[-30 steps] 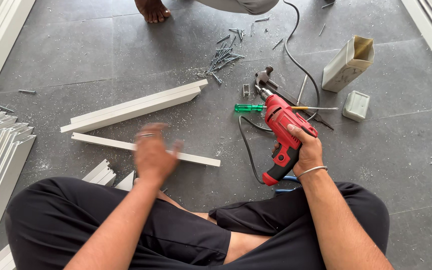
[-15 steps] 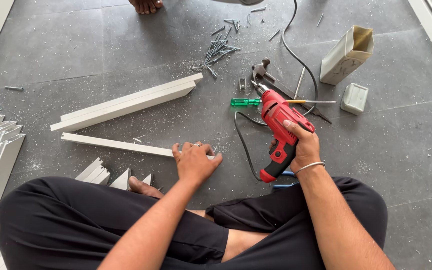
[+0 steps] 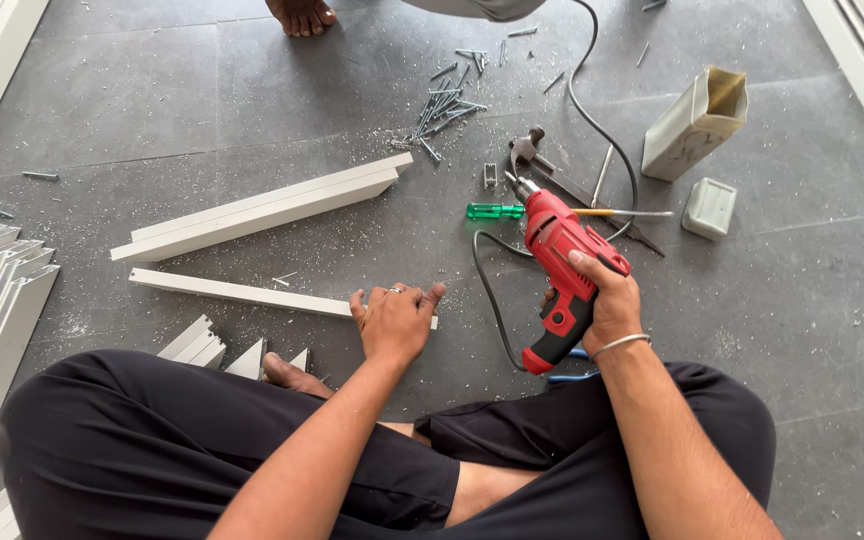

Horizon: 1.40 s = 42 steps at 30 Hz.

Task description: The person sits on the floor and uses a red corded drill to make holes in white metal profiles. They repeatedly pick up a profile, drill a hole, and set it aside, handling multiple profiles one at a time.

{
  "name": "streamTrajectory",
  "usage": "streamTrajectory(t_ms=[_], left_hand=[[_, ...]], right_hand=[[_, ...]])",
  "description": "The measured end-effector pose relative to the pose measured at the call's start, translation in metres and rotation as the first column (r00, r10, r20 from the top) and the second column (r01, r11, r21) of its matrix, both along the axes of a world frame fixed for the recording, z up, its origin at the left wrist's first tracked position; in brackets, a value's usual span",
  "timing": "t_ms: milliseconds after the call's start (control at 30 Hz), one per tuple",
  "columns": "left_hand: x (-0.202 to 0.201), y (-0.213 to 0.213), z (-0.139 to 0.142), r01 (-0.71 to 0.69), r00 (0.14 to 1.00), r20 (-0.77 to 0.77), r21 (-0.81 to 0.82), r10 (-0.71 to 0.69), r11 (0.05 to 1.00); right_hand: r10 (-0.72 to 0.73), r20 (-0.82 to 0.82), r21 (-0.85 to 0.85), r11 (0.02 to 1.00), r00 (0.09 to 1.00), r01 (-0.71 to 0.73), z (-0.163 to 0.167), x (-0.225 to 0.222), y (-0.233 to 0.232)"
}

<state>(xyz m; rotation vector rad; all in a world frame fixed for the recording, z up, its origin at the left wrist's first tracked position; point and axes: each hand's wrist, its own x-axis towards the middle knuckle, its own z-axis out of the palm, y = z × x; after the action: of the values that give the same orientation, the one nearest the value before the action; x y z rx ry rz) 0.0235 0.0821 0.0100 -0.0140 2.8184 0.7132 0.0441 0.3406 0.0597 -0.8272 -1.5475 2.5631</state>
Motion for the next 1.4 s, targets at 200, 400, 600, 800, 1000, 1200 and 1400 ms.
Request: streamTrajectory(t_ms=[200,400,600,800,1000,1200,1400], left_hand=[[-0.002,-0.045,-0.009,0.336,0.918,-0.143,-0.216,-0.37,0.917],[-0.007,-0.055,-0.013,0.41,0.852,-0.247,-0.235,-0.462,0.881],[-0.014,-0.047,-0.019,0.442,0.848,-0.209,-0.23,-0.488,0.867],[-0.017,-0.047,-0.022,0.448,0.847,-0.173,-0.275,-0.502,0.851],[-0.019,-0.047,-0.023,0.429,0.859,-0.181,-0.256,-0.479,0.866],[-0.016,-0.047,-0.02,0.43,0.864,-0.154,-0.269,-0.48,0.862],[-0.017,-0.047,-0.013,0.442,0.864,-0.119,-0.289,-0.489,0.85]], right_hand=[[-0.01,0.01,0.042,0.999,1.0,0.01,-0.002,0.0,0.003],[0.015,0.0,0.089,0.996,1.0,-0.015,-0.005,-0.004,0.001],[0.065,0.007,0.178,0.982,0.998,-0.066,0.016,0.002,0.004],[0.353,0.105,0.557,0.754,0.93,-0.349,0.101,0.012,0.012],[0.574,0.497,0.706,0.169,0.651,-0.688,0.174,-0.008,-0.02],[0.405,0.765,0.583,-0.106,0.5,-0.806,0.193,-0.009,-0.064],[0.339,0.801,0.569,-0.17,0.494,-0.805,0.193,-0.009,-0.075]])
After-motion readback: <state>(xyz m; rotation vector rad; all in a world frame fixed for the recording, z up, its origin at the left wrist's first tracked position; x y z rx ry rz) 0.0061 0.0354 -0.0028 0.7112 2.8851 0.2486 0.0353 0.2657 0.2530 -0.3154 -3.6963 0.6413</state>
